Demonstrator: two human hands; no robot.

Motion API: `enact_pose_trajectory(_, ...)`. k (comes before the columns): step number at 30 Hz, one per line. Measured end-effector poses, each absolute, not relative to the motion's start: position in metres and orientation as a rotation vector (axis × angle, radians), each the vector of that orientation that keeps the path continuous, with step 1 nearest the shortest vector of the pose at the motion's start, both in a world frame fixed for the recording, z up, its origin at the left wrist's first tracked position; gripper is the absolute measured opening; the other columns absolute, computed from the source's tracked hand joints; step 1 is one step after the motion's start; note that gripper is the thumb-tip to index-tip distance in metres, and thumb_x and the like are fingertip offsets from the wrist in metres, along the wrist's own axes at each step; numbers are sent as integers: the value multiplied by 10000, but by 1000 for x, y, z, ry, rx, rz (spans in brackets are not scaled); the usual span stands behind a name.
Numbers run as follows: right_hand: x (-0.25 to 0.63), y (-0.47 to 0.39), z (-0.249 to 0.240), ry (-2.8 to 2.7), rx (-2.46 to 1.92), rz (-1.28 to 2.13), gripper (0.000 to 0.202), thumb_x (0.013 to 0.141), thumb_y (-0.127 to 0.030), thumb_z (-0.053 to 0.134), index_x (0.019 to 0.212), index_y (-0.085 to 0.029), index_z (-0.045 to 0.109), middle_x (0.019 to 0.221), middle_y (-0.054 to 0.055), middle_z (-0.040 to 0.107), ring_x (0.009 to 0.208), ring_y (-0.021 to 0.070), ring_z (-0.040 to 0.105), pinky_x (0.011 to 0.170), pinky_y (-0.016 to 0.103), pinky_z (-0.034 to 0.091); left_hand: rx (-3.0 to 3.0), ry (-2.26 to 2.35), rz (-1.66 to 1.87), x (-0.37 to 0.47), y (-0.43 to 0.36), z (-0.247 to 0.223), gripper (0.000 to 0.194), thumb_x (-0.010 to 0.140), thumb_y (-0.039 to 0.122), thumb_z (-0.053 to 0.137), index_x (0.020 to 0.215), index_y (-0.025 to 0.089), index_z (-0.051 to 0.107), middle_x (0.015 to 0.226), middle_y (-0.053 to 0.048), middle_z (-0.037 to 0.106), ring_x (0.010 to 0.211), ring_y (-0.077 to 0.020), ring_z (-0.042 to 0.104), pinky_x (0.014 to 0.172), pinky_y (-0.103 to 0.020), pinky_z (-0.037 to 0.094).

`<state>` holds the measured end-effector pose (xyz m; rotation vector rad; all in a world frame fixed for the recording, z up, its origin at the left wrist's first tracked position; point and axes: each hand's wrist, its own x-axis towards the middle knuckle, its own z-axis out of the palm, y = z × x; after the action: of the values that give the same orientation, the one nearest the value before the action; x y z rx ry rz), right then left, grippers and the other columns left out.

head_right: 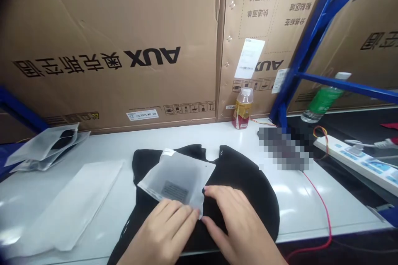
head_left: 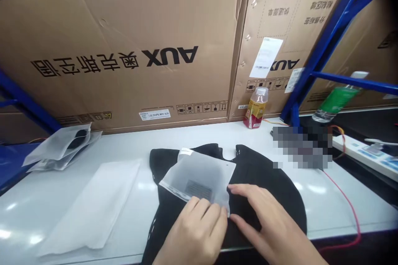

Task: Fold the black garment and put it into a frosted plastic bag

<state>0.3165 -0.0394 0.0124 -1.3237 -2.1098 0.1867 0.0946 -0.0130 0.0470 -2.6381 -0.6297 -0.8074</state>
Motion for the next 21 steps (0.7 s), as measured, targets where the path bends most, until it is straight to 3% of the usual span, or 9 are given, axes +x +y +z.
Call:
enact_pose_trajectory(4,315,-36,16,-2203,-1222,179,148,1023,-184,599,1155,-249,613,1093,50,696,941,204,655,785,368,547,-2672,-896,-984,99,-19,39,378,1117,274,381,1077,129,728,784,-75,700,668,-205,652,588,-340,547)
enact_pose_trajectory(7,312,-31,28,-2168,-1081,80,121,1029,-123,560,1004,-211,639,902,23,692,768,164,609,684,331,493,-2640,-892,-1103,104,-23,48,354,1111,240,394,1046,145,729,781,-63,711,672,-194,659,618,-330,529)
enact_pose_trajectory(10,313,-26,39,-2127,-972,-48,148,1005,-70,572,947,-181,651,883,31,715,818,165,658,752,325,532,-2567,-808,-1185,107,-21,53,263,1052,95,489,979,146,736,760,-32,734,672,-176,681,631,-319,489)
enact_pose_trajectory(15,339,-26,34,-2143,-1005,-50,203,1010,-79,535,907,-213,647,912,20,743,1015,180,741,923,293,586,-2488,-709,-1072,83,-8,50,157,955,25,650,1002,136,752,977,-44,815,1084,-296,756,864,-410,463)
enact_pose_trajectory(18,364,-26,21,-2151,-1133,2,190,1022,-106,514,973,-241,638,1069,32,757,1156,194,719,923,275,595,-2501,-707,-1005,57,-1,52,170,963,2,634,1012,128,737,988,-64,817,1077,-303,764,859,-410,466)
enact_pose_trajectory(21,382,-24,11,-2145,-1247,6,180,1021,-128,521,1003,-264,637,1143,45,751,1113,215,724,882,326,607,-2508,-745,-955,36,-1,57,205,973,-13,602,1042,145,714,923,-55,805,959,-256,776,814,-382,490)
